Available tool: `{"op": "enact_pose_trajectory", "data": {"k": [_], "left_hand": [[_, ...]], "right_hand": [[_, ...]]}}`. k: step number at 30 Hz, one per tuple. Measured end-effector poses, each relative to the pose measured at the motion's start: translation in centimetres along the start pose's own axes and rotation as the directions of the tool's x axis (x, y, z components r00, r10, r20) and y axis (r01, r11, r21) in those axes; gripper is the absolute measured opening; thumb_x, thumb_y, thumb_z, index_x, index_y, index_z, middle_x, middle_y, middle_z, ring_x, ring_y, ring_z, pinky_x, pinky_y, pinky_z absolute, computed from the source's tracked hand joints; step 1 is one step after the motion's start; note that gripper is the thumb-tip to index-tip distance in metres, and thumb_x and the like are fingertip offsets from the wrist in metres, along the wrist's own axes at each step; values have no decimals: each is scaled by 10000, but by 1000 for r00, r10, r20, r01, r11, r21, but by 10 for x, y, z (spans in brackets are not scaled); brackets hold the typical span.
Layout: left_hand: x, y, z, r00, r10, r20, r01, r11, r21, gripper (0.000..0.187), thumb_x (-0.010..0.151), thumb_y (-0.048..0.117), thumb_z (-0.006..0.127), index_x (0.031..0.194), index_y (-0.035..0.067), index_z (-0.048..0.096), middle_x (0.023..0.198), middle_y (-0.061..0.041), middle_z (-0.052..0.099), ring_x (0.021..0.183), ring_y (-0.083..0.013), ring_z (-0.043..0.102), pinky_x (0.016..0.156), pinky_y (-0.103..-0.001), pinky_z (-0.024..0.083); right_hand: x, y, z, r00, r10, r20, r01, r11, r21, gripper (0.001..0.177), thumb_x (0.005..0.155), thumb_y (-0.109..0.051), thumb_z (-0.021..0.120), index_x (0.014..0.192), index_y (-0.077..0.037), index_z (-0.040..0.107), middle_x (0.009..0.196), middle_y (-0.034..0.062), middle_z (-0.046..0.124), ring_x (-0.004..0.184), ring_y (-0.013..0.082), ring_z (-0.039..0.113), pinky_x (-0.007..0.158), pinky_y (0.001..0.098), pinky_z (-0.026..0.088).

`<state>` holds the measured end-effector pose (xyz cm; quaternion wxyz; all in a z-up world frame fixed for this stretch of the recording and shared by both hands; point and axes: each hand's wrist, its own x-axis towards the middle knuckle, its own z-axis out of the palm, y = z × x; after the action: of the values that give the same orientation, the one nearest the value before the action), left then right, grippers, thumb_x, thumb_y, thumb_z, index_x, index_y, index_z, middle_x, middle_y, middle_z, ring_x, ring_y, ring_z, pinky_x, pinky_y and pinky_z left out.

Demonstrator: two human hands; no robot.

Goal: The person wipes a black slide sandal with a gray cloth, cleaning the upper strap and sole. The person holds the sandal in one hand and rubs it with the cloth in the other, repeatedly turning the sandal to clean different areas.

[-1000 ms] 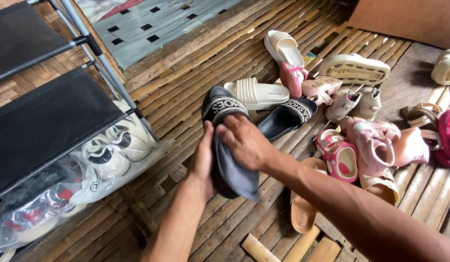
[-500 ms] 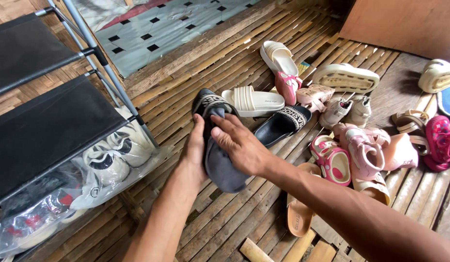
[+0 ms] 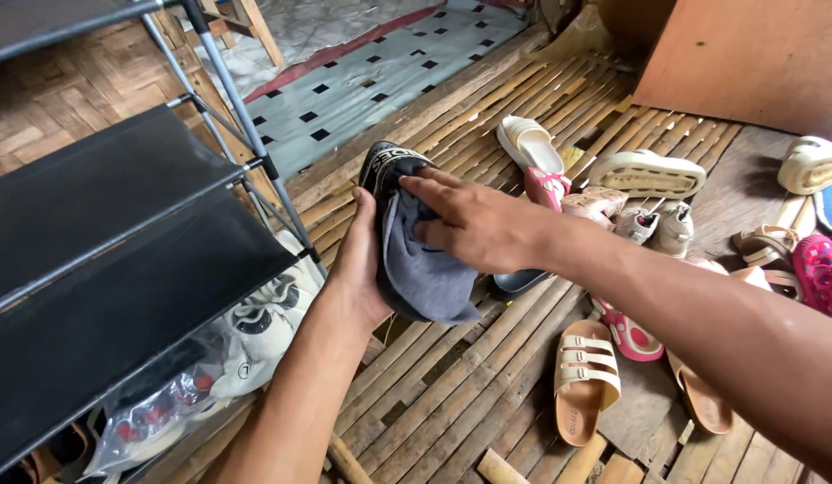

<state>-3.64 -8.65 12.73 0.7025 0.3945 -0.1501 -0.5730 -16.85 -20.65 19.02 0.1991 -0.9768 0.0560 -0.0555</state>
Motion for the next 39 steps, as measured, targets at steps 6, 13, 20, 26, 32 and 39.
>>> {"op": "enact_pose_trajectory", "data": {"k": [6, 13, 20, 26, 32, 39], "left_hand": [[1, 3, -6, 997, 82, 6, -82, 997, -1, 851, 926, 740, 275, 1511, 153, 470, 1505, -105, 565, 1359, -258, 554, 1109, -424, 467], [30, -20, -43, 997, 78, 2, -78, 989, -127, 853, 938, 736, 285, 1498, 124, 482, 1490, -149, 563, 1314, -286, 573, 1068, -433, 482], [7, -29, -36, 986, 84, -143, -94, 993, -65, 824, 926, 723, 294, 1464, 140, 517, 1403, -157, 618, 1258, -291, 616, 997, -454, 537], [-3, -58, -44, 969, 63, -238, -79, 995, -57, 834, 926, 726, 282, 1530, 170, 427, 1471, -156, 589, 1285, -300, 625, 1002, -457, 564], [-13, -87, -21, 967, -29, -254, 31, 1000, 3, 890, 912, 769, 265, 1604, 211, 228, 1590, -130, 411, 1378, -300, 513, 1081, -471, 484], [1, -82, -69, 971, 183, -156, -206, 968, -147, 832, 984, 712, 396, 1447, 28, 500, 1326, -196, 584, 1165, -301, 635, 932, -415, 577]], "right_hand": [[34, 6, 26, 981, -24, -190, 28, 999, 17, 585, 988, -212, 467, 1470, 96, 343, 1435, 289, 462, 1336, 403, 488, 1121, 419, 390], [49, 14, 56, 982, 27, -186, -21, 999, 35, 385, 1010, -202, 502, 1279, 72, 524, 1234, 265, 610, 1202, 422, 590, 1043, 449, 471], [-3, -7, 85, 927, -130, -352, 197, 967, 161, 570, 929, -92, 557, 1453, 89, 426, 1452, 310, 481, 1358, 430, 490, 1125, 416, 412], [-12, -6, 105, 943, -119, -311, 198, 951, 238, 583, 911, -58, 553, 1462, 82, 426, 1537, 319, 413, 1405, 437, 445, 1140, 415, 388], [16, 43, 128, 949, 203, -240, -159, 969, 188, 310, 995, -131, 549, 1231, 69, 571, 1273, 282, 604, 1223, 411, 598, 1059, 442, 485], [-19, -24, 107, 927, -44, -373, 164, 941, 297, 400, 929, -54, 537, 1314, 54, 554, 1351, 270, 565, 1245, 409, 582, 1027, 434, 480]]}}
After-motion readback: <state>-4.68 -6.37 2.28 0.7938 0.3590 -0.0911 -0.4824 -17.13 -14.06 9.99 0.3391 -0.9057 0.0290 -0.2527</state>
